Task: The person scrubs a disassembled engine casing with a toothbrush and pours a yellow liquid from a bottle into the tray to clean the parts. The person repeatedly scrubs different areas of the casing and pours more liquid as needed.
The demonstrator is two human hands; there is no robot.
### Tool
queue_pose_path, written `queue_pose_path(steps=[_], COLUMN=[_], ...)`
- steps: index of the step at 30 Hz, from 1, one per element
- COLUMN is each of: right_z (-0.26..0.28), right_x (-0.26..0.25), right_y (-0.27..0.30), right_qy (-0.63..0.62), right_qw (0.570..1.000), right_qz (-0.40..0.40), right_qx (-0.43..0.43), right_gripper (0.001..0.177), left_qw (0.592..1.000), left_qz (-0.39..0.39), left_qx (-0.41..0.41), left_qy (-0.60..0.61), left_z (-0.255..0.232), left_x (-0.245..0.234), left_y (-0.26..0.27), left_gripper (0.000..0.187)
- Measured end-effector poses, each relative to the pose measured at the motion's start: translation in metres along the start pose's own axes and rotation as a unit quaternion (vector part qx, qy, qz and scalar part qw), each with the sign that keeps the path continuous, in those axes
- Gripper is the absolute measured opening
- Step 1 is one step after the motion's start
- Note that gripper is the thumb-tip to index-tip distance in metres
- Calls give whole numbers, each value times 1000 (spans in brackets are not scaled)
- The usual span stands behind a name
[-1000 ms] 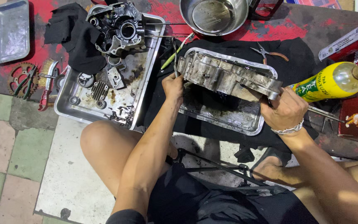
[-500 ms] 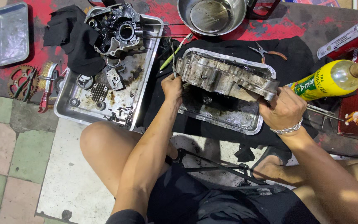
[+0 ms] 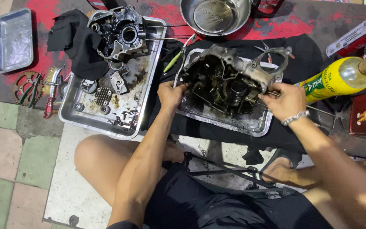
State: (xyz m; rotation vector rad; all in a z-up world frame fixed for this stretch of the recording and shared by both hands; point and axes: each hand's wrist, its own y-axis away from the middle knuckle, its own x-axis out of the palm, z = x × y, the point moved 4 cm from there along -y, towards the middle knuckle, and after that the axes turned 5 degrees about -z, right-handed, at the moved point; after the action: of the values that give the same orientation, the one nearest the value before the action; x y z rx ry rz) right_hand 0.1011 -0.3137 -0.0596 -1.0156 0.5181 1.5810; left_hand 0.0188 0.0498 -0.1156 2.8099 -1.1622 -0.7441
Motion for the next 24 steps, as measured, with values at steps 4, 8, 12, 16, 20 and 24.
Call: queue_pose_path(steps=[4,8,12,16,20,24], right_z=[-44,-80,-93,-86,-54,-15], right_x=[29,64,80,73,37,14], right_y=[-15,-16,-17,-19,-11,6], right_qy=[-25,-117,-96,-67,-17,33], right_qw=[997,981,983,989,997,999], right_qz=[70,132,132,115,64,-18], right_qx=[27,85,82,62,29,-18], right_gripper=[43,48,47,46,45,33], left_qw=[999,993,990,987,987,993], left_qz=[14,15,20,37,45,43], left_qx=[13,11,-6,-22,-18,-20], left_qy=[-46,-117,-143,-156,-156,-112], left_z=[3,5,7,13,20,31], left_x=[-2,-3,-2,6,13,21], left_y=[-1,-4,-5,-5,-4,-3], left_gripper=[16,23,24,23,23,24])
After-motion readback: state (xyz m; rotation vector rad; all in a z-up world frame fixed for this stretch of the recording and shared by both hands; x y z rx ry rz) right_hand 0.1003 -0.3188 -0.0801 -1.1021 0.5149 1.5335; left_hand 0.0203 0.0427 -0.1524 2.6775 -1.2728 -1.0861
